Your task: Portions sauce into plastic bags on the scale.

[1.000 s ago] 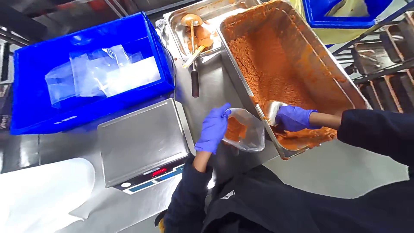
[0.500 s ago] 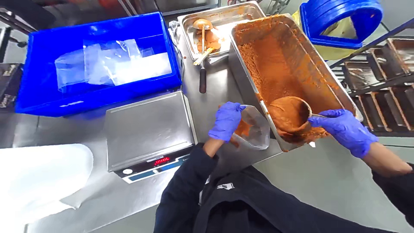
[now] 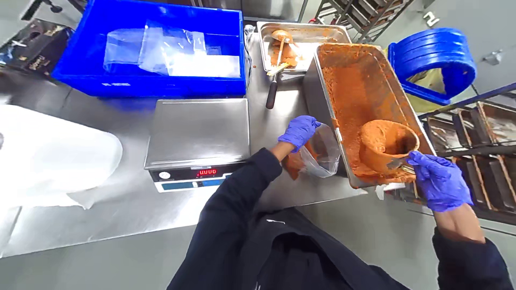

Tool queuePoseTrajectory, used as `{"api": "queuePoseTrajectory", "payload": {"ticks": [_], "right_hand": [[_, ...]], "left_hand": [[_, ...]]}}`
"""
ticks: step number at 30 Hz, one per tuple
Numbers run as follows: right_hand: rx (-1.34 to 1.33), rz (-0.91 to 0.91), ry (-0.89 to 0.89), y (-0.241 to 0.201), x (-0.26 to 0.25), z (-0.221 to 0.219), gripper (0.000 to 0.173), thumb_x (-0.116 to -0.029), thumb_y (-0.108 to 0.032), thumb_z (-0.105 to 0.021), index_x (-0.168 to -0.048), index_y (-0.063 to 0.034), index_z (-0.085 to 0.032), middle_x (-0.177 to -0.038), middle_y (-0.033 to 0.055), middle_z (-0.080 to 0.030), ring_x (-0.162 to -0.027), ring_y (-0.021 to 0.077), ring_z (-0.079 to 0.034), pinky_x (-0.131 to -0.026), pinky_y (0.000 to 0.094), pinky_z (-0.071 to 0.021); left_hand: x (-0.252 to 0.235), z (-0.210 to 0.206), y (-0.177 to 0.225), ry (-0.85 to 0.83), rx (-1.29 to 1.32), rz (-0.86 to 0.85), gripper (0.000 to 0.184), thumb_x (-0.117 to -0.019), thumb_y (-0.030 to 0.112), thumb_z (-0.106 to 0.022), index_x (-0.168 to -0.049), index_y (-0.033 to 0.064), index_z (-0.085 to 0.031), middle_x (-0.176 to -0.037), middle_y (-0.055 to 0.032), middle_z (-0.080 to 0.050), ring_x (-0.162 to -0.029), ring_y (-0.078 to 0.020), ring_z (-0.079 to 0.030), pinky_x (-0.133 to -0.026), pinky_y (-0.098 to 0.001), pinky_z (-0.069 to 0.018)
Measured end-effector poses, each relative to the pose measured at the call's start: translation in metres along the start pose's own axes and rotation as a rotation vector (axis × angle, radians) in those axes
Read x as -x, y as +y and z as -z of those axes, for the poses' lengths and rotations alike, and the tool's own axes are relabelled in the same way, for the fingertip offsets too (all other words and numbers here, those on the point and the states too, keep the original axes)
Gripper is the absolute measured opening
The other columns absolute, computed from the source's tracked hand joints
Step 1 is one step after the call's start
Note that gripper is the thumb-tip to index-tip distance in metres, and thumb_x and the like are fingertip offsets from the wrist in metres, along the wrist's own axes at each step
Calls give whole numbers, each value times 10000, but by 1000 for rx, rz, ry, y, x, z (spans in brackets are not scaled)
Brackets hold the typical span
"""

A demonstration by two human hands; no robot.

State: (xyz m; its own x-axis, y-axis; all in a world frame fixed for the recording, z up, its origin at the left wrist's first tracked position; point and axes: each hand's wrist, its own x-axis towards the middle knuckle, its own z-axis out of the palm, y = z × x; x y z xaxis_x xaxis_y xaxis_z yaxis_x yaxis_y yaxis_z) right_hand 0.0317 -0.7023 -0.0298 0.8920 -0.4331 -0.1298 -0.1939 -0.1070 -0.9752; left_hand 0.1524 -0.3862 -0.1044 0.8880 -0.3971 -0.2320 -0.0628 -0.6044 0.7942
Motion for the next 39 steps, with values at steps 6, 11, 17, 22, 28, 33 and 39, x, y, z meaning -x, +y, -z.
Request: {"api": "queuePoseTrajectory", "payload": {"ticks": [6,11,17,22,28,33,39], "right_hand": [[11,132,4,-29,9,-13,275,-850,17,-645,-668,-188,-669,-589,-104,-665,-432,-44,-492,-425,117,-409],[458,461,21,-87,51,-38,235,-692,-128,-829,-729,-248,-631,-708,-201,-643,-658,-97,-599,-620,118,-526],[1103,1152,-278,-82,67,-88,456,-933,-321,-643,-621,11,-615,-594,175,-608,-621,313,-606,-821,478,-456],[1247,1313,-300,-80,75,-105,456,-953,-280,-567,-580,-21,-523,-521,156,-531,-553,343,-590,-676,482,-462],[1260,1506,-209,-99,95,-95,398,-1027,-263,-561,-708,-29,-603,-556,122,-531,-584,282,-546,-808,395,-439],[1220,1625,-213,-55,88,-94,344,-1046,-229,-542,-764,-52,-630,-572,84,-527,-592,250,-533,-888,357,-446],[1198,1621,-242,-24,81,-99,386,-1044,-227,-514,-709,-58,-601,-545,80,-514,-570,250,-534,-795,357,-463]], "left_hand": [[2,10,0,-28,-32,19,406,-1098,297,-408,-1221,19,-678,-1249,-204,-668,-1220,-349,-615,-1039,-550,-461],[-3,12,-2,-74,-36,-43,414,-1102,275,-391,-1193,-7,-681,-1213,-228,-671,-1182,-373,-626,-1003,-582,-469],[-1,13,-9,-84,31,-68,397,-1099,268,-414,-1177,-16,-681,-1179,-235,-674,-1134,-373,-637,-983,-570,-472],[1,12,-11,-86,33,-89,387,-1093,257,-423,-1210,-12,-675,-1216,-231,-669,-1181,-370,-626,-1010,-563,-468],[2,9,-16,-78,93,-90,396,-1096,256,-410,-1180,-13,-687,-1206,-230,-670,-1165,-368,-627,-996,-575,-465],[2,10,-16,-87,128,-69,393,-1094,278,-430,-1160,-5,-696,-1186,-227,-679,-1150,-369,-635,-985,-583,-469],[1,9,-20,-73,149,-78,396,-1098,267,-417,-1151,-7,-698,-1121,-226,-689,-1062,-355,-658,-945,-560,-490]]}}
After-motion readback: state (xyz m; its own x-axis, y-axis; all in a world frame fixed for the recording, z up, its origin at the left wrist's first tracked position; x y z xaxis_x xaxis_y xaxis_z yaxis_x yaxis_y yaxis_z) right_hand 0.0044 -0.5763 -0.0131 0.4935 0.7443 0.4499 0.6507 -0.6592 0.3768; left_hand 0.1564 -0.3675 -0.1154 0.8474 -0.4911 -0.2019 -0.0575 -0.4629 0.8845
